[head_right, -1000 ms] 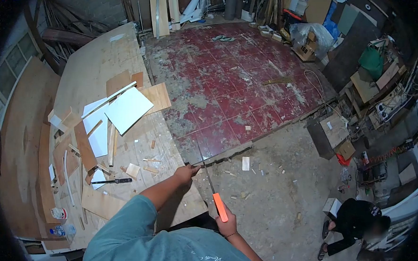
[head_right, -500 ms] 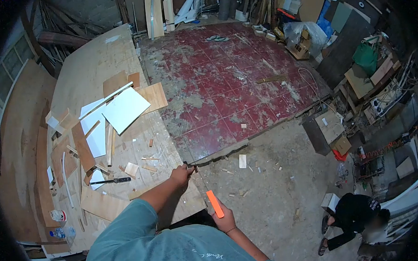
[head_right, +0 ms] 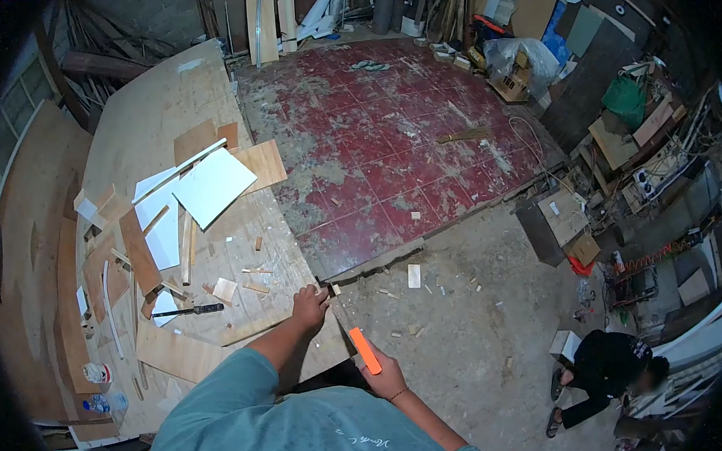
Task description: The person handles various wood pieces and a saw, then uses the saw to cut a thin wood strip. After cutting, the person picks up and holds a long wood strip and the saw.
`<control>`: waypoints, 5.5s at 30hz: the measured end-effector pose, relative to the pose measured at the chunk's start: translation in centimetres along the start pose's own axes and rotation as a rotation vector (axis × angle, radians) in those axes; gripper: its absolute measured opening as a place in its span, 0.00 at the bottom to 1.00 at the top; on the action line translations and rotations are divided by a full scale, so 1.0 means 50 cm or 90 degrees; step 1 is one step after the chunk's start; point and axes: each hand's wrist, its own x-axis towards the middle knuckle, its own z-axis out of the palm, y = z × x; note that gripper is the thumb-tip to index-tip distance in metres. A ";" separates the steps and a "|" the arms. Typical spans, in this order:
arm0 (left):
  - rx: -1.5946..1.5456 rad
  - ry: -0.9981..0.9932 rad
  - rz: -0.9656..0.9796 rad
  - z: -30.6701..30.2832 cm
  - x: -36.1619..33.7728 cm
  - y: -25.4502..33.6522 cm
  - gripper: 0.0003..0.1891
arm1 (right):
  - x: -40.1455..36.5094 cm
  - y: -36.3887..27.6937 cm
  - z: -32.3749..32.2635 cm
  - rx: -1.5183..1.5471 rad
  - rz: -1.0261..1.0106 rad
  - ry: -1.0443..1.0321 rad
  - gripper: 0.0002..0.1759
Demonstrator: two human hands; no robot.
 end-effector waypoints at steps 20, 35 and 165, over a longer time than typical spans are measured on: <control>-0.215 0.082 -0.250 0.018 -0.029 0.027 0.16 | -0.027 -0.071 0.020 0.028 0.078 0.001 0.35; -0.240 0.010 -0.274 0.038 -0.037 0.037 0.15 | -0.088 -0.023 0.064 -0.022 0.074 0.063 0.34; -0.022 0.082 0.023 -0.015 -0.178 -0.066 0.33 | -0.047 0.199 0.154 0.256 0.303 0.063 0.08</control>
